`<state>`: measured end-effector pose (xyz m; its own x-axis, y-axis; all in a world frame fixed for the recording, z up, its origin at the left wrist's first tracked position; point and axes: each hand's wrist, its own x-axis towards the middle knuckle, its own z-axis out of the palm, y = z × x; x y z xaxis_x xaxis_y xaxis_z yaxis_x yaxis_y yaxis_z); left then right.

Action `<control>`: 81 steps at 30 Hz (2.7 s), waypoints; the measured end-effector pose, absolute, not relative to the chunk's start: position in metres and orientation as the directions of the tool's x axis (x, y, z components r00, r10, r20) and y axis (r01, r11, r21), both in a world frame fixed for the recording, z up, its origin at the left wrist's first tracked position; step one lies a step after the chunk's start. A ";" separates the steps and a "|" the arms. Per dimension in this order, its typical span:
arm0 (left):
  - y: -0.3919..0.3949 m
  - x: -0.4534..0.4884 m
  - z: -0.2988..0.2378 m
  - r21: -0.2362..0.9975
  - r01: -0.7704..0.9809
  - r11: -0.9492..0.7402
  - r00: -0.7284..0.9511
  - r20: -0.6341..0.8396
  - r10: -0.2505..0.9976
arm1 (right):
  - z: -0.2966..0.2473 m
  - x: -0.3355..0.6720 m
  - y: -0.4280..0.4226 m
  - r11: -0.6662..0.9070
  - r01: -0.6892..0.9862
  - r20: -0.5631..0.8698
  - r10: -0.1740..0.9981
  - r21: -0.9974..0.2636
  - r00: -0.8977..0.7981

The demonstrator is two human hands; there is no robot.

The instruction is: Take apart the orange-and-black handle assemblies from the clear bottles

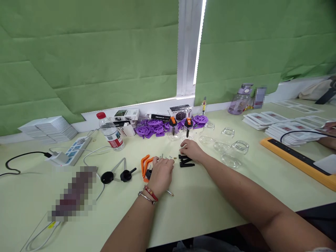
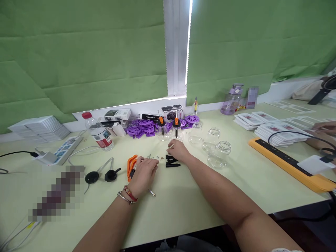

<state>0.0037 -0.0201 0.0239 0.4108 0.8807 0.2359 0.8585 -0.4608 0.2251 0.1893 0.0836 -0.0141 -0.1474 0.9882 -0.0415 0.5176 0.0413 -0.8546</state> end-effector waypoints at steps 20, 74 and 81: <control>-0.021 0.005 0.022 0.211 0.856 -0.472 0.433 0.208 0.877 | -0.014 0.201 0.080 0.123 0.545 0.060 0.989 -0.829 -0.133; -0.051 -0.058 0.034 0.663 0.624 -0.414 0.405 0.178 0.897 | 0.018 0.142 -0.015 0.244 0.347 -0.012 0.803 -0.905 -0.596; -0.049 -0.052 0.029 0.617 0.703 -0.353 0.239 0.263 0.935 | 0.023 0.149 -0.006 0.107 0.158 0.043 0.932 -0.982 -0.361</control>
<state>-0.0521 -0.0494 0.0293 0.2391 0.9348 0.2627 0.7032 -0.3532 0.6170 0.1495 -0.0065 0.0234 -0.3607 0.9317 0.0435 0.1581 0.1070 -0.9816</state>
